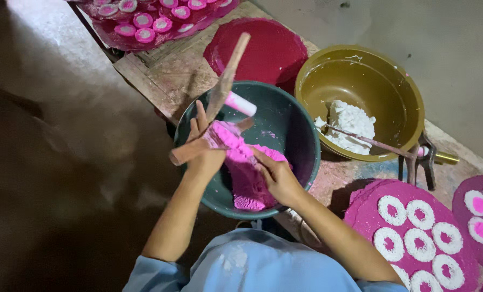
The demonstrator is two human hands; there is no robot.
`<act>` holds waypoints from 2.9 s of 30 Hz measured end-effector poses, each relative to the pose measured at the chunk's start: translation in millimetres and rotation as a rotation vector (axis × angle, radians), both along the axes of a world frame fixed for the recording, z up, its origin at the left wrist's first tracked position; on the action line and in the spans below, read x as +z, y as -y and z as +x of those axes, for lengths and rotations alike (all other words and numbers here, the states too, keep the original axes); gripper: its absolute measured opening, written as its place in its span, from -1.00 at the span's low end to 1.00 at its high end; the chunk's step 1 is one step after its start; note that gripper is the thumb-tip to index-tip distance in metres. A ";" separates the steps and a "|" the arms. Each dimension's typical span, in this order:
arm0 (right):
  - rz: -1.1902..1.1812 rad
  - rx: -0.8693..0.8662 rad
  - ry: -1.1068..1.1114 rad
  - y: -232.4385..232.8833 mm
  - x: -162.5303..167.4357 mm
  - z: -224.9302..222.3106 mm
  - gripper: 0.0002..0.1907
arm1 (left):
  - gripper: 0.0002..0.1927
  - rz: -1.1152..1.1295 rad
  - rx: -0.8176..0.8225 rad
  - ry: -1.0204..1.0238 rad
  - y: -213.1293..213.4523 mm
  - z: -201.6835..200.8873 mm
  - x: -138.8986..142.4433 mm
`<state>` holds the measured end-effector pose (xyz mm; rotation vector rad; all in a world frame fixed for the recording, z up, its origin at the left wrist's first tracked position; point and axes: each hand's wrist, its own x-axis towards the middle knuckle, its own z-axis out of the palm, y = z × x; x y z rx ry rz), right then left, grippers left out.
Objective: The person uses a hand-held wooden dough press to extrude white dough rings onto round pink trays, placing each ring beside the others and reloading the press with dough from a bowl between presses. At the end, the person lifts the lid off a steamer pot, releasing steam over a tray of the formed pink-and-white cakes.
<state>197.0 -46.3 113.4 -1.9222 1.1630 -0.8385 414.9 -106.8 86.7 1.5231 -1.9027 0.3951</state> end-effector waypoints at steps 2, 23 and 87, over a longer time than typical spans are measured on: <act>-0.002 0.057 -0.028 -5.8 -1.6 -2.9 -0.47 | -0.16 -0.018 -0.088 -0.175 7.2 16.8 -6.8; -0.159 -0.128 0.771 -123.1 117.0 -146.3 -0.03 | -0.40 0.682 -1.362 -0.853 -122.3 -139.7 36.3; 0.941 -0.652 0.266 -313.2 41.4 -310.2 -0.21 | -0.79 1.674 -1.937 -2.257 -86.9 -396.9 4.4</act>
